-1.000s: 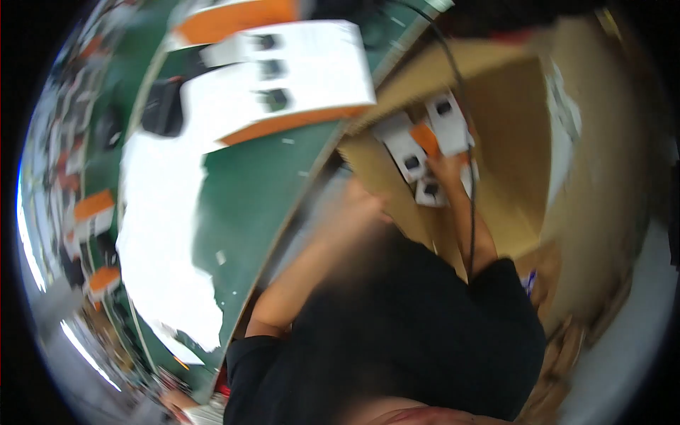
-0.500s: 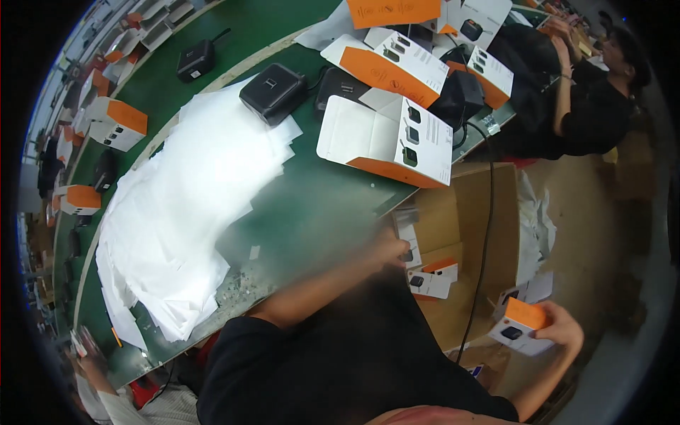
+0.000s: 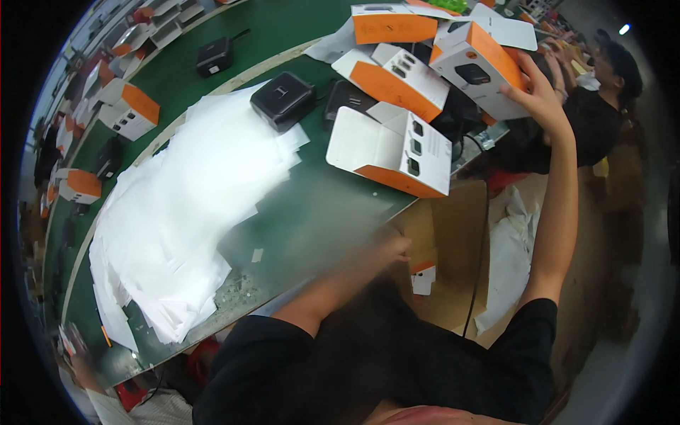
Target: The person packs handheld electronic devices into white cardboard boxes by hand, first placing each device into a plastic protective sleeve, then inserting the sleeved device into the box, and finally sealing the box with product labels.
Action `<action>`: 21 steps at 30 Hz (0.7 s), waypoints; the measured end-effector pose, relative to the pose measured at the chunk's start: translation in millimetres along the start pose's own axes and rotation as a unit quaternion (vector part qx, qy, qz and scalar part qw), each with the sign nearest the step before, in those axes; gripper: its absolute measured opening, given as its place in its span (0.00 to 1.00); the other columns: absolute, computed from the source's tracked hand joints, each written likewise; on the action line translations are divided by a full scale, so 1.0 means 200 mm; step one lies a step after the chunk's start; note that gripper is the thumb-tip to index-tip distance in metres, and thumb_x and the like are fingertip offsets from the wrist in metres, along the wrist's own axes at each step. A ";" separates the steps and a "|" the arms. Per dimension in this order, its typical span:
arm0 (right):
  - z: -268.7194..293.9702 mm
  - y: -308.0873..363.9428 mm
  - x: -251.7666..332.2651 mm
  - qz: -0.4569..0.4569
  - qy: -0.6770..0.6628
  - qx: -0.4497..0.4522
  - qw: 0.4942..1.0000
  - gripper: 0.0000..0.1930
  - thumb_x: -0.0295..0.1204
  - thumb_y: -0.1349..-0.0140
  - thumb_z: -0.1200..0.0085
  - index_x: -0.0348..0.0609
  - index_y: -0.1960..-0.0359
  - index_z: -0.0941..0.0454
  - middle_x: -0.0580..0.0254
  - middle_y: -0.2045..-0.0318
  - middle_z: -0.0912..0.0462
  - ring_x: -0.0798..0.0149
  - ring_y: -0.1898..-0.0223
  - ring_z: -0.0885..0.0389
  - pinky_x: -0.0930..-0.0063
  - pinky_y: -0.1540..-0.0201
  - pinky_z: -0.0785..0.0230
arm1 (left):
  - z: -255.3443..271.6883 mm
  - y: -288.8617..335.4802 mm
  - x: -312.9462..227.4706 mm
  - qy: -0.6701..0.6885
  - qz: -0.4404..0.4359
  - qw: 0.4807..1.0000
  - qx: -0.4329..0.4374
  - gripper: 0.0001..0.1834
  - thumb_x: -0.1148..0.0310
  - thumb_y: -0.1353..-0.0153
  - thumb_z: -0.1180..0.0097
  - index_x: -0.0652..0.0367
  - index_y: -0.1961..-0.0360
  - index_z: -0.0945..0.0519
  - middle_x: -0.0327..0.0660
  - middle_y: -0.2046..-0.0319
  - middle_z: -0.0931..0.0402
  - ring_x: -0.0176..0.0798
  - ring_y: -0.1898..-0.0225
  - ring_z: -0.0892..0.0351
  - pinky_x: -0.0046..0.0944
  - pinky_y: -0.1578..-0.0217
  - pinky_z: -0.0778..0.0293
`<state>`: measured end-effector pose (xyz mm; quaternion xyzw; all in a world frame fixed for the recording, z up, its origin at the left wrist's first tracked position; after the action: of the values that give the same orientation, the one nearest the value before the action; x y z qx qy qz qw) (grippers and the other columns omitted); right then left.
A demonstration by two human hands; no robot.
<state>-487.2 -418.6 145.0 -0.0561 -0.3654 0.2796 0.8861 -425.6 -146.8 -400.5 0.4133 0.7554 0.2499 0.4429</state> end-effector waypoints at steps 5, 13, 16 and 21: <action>-0.05 -0.07 -0.17 0.019 0.151 -0.004 0.988 0.48 0.47 0.46 0.29 0.44 0.26 0.39 0.43 0.36 0.27 0.52 0.36 0.26 0.61 0.34 0.35 | -0.05 0.42 -0.09 0.006 0.017 0.998 -0.062 0.54 0.80 0.43 0.46 0.46 0.23 0.66 0.51 0.32 0.41 0.57 0.39 0.27 0.56 0.64 0.11; -0.01 0.00 -0.20 0.026 0.165 -0.043 0.985 0.42 0.43 0.44 0.30 0.50 0.29 0.34 0.46 0.36 0.28 0.50 0.35 0.28 0.60 0.33 0.37 | -0.02 0.51 -0.04 0.096 0.041 0.990 -0.100 0.45 0.66 0.37 0.46 0.57 0.24 0.55 0.50 0.32 0.41 0.57 0.40 0.27 0.52 0.58 0.12; -0.04 -0.08 -0.15 0.035 0.157 -0.033 0.986 0.41 0.44 0.44 0.31 0.50 0.29 0.34 0.46 0.36 0.27 0.50 0.35 0.28 0.59 0.33 0.38 | 0.04 0.23 -0.10 0.006 -0.023 0.998 -0.052 0.36 0.63 0.36 0.48 0.60 0.28 0.42 0.53 0.34 0.37 0.54 0.40 0.27 0.50 0.58 0.13; 0.01 0.00 -0.23 -0.083 -0.024 -0.053 0.995 0.35 0.34 0.40 0.32 0.49 0.30 0.32 0.53 0.47 0.20 0.64 0.48 0.22 0.73 0.50 0.28 | -0.16 0.23 -0.12 -0.102 -0.036 0.994 -0.032 0.35 0.62 0.35 0.48 0.62 0.29 0.40 0.55 0.34 0.37 0.55 0.39 0.27 0.50 0.55 0.15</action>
<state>-516.0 -443.5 118.2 -0.0656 -0.4046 0.1868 0.8928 -428.4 -142.9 -340.4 0.3944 0.7125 0.2142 0.5393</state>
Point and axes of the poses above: each hand's wrist, its own y-axis away from the middle knuckle, its own z-axis out of the back of the hand, x = y × z, the point moved 10 cm from there along -y, towards the middle knuckle
